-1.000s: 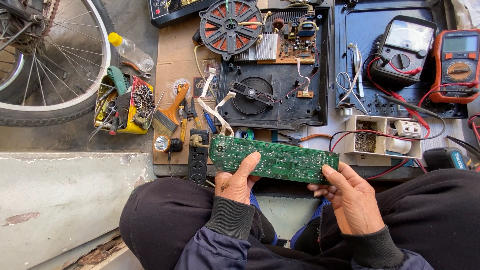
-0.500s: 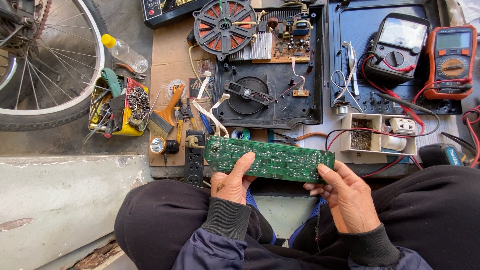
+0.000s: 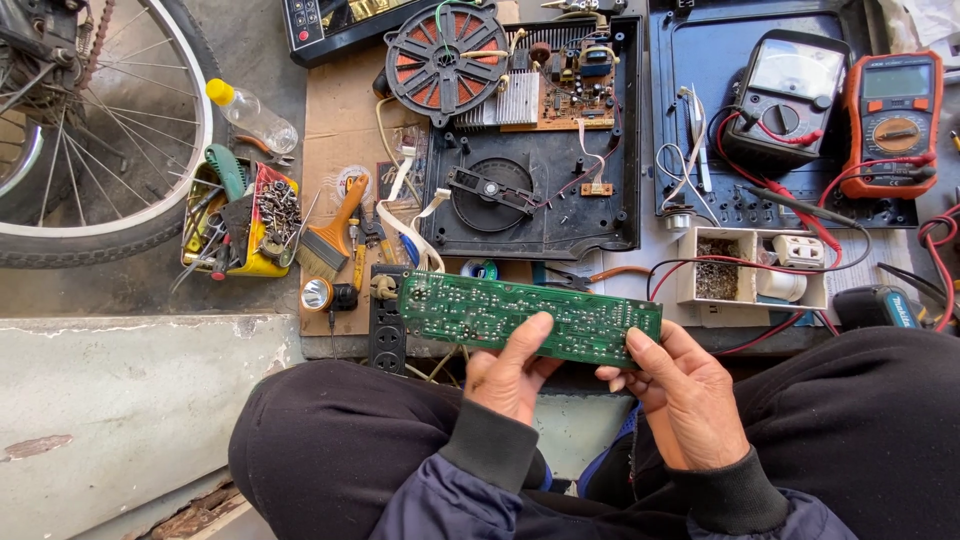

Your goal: The person sits on the ground and works on a disassembled microwave oven, using a multimeter to test connections on the internal circuit board. They then remove a control panel board, flip it over, and inspect both sides of the green circuit board.

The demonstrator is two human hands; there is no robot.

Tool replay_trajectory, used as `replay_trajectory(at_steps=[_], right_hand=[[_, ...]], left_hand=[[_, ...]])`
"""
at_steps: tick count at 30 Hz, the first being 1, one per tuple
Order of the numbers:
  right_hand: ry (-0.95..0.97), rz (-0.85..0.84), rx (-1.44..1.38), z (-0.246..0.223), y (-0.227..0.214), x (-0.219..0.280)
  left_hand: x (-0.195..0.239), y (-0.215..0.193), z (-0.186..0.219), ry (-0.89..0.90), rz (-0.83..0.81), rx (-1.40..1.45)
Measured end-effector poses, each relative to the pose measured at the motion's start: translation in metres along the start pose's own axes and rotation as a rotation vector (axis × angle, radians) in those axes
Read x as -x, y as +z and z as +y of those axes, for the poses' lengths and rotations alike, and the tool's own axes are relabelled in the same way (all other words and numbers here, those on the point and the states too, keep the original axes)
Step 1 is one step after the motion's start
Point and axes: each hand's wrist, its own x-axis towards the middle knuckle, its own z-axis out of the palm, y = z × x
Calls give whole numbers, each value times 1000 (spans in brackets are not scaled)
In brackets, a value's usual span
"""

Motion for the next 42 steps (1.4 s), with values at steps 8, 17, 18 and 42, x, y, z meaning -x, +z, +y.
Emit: replay_trajectory(at_steps=[8,17,18,42], right_hand=[[-54,-47,5,1,2,5],[-210,-116,24,-1,7,16],[-240,-117,59,-2,8,18],[-1437,-156,889,-42,26,66]], left_hand=[[-6,6,-15,7,-19,48],[4,12,5,38,-134,35],[5,12,7,82,-194,33],[-2,-6,2,14,-893,275]])
